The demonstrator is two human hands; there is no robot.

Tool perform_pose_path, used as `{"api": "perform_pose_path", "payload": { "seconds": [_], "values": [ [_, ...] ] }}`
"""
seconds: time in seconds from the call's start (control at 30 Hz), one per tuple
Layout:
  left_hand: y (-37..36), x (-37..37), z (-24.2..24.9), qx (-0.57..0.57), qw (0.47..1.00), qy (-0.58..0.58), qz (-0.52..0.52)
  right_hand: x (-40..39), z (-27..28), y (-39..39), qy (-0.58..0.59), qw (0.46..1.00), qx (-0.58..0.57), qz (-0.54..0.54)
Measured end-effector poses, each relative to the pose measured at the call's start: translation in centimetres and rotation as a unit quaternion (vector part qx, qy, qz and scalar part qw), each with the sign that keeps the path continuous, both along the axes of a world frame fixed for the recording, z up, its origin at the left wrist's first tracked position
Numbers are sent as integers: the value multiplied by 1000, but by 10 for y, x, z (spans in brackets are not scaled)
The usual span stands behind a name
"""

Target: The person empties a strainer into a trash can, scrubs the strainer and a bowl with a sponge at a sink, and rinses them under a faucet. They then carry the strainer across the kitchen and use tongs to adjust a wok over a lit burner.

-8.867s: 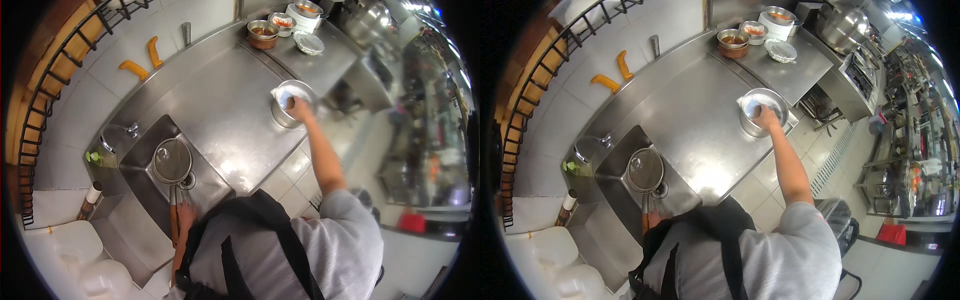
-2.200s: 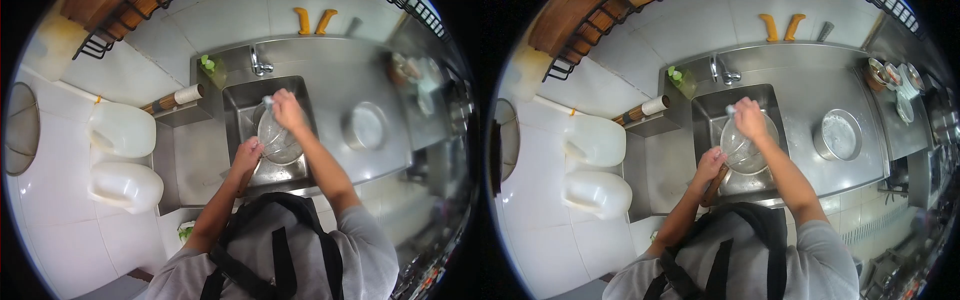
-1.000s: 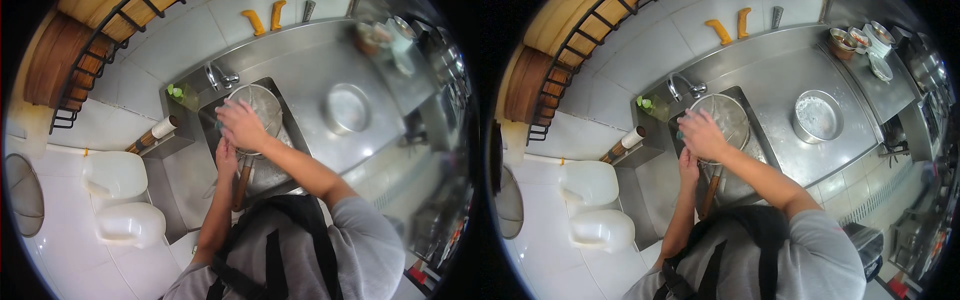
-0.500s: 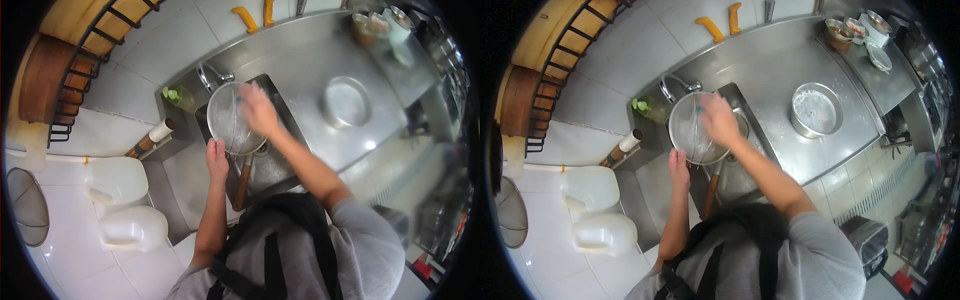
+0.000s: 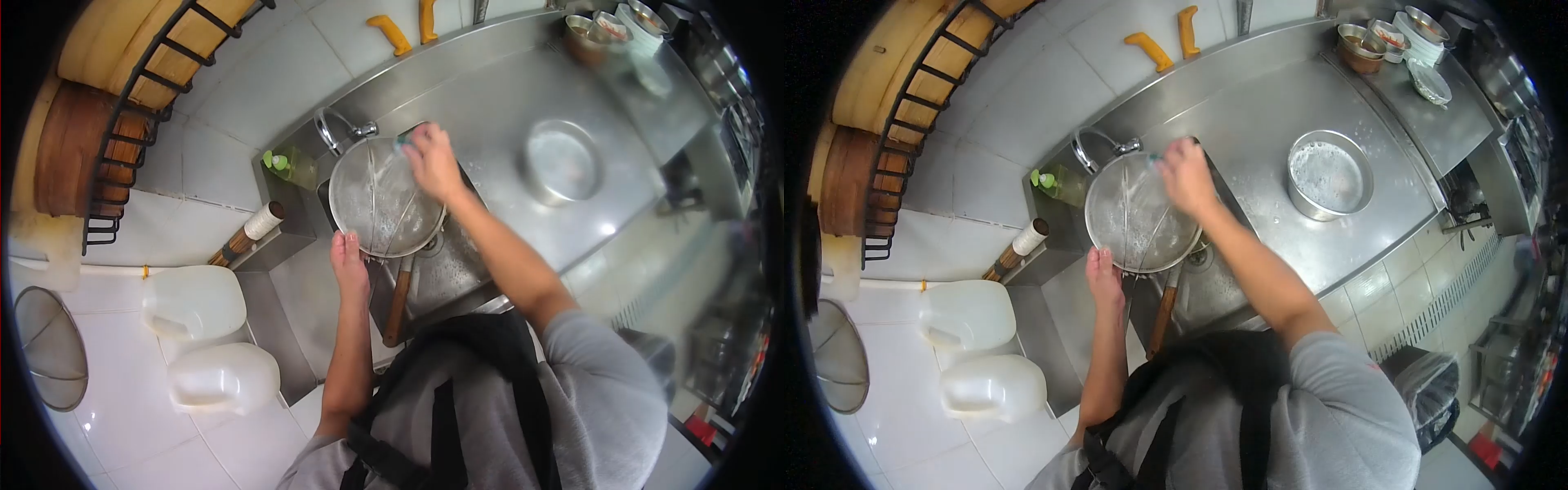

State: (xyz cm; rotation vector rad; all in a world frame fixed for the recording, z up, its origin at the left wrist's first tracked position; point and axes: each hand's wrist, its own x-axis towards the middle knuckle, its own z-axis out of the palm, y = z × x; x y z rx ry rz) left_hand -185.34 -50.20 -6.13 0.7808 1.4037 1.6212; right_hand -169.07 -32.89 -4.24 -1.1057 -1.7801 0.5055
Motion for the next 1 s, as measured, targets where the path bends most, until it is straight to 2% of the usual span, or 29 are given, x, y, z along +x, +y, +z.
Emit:
{"api": "perform_pose_path", "payload": {
  "seconds": [0.07, 0.1, 0.23, 0.3, 0.33, 0.4, 0.47, 0.53, 0.67, 0.73, 0.87, 0.93, 1.0],
  "values": [
    [6, 1, -1, 0, 1000, -9, 12, -16, -12, -33, -65, 981, 169, 72],
    [8, 2, -2, -1, 1000, -28, 9, -23, -3, -58, -100, 980, 112, 132],
    [14, 3, -9, -1, 999, -39, 2, -18, 1, -39, -144, 970, 141, 138],
    [11, 9, -4, -13, 999, -47, -11, -7, 9, 6, -156, 983, -3, 97],
    [14, 11, -2, -18, 998, -53, -24, -7, 8, 22, -132, 990, -11, 57],
    [17, 14, -7, -6, 997, -66, -25, -15, -3, 14, -125, 990, 55, 46],
    [27, 11, -20, 8, 996, -82, -29, -29, -9, -35, -98, 975, 162, 115],
    [33, 1, -34, 37, 985, -166, -14, -27, 2, -92, -119, 959, 116, 231],
    [42, 13, -5, 9, 990, -128, 52, 3, -7, -97, -142, 951, 148, 233],
    [46, 19, 11, -17, 993, -111, 21, 9, 6, -74, -131, 972, 164, 107],
    [46, 21, 1, -10, 989, -147, 2, 3, 18, -80, -92, 990, 94, 43],
    [48, 12, -4, -57, 992, -111, -14, 7, 7, -98, -113, 971, 116, 174],
    [45, 26, 2, -66, 989, -135, -2, 7, 3, -97, -123, 967, 107, 197]
  ]
}}
